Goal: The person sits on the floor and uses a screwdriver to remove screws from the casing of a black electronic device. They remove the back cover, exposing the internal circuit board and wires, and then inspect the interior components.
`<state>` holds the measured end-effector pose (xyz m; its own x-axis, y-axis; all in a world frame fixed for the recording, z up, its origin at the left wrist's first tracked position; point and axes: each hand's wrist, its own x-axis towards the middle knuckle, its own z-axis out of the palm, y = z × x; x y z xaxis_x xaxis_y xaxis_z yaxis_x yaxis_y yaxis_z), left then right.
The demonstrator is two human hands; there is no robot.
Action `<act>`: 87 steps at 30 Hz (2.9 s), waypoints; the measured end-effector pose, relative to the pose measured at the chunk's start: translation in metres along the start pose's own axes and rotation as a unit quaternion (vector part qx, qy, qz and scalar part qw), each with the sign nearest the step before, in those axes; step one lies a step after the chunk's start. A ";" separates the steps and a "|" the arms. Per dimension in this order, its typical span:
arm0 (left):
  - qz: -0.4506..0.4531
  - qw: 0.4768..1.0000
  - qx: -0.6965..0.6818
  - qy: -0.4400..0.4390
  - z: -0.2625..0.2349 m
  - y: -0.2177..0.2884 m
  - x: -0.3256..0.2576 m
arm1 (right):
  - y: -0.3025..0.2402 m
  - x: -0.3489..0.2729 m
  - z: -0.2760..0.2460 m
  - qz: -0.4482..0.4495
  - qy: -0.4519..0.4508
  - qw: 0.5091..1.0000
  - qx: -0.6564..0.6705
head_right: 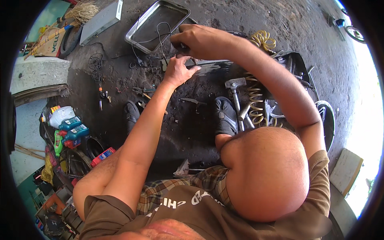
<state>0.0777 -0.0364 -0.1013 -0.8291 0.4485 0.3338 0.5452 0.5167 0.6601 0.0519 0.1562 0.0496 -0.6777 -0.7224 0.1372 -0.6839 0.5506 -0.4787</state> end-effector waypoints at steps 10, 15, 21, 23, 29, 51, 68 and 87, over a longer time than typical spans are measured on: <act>0.056 0.992 -0.113 0.028 -0.006 -0.006 0.004 | 0.021 -0.021 0.019 -0.017 0.114 0.984 0.133; -0.002 0.989 -0.146 0.030 -0.003 -0.005 0.003 | 0.021 -0.019 0.023 -0.019 0.173 0.984 0.045; -0.070 0.984 -0.165 0.023 -0.004 -0.004 0.003 | 0.012 -0.018 0.037 0.015 0.192 0.973 0.128; -0.056 0.987 -0.147 0.024 -0.005 0.000 0.006 | 0.013 -0.018 0.040 0.022 0.205 0.970 0.128; -0.019 0.991 -0.133 0.005 -0.011 -0.010 0.005 | 0.009 -0.009 0.043 0.017 0.193 0.974 0.115; 0.017 0.997 -0.059 -0.054 -0.020 -0.010 0.014 | 0.011 -0.007 0.050 0.057 0.227 0.966 0.113; -0.019 0.996 -0.044 -0.079 -0.016 -0.018 0.011 | 0.014 -0.021 0.065 0.136 0.208 0.954 0.170; 0.024 0.995 -0.090 -0.042 -0.015 -0.017 0.010 | 0.015 -0.031 0.103 0.180 0.240 0.934 0.196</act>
<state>0.0585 -0.0514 -0.0991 -0.7849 0.5335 0.3151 0.5470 0.3578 0.7568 0.0907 0.1439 -0.0509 -0.9518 -0.1983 0.2342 -0.3012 0.4580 -0.8364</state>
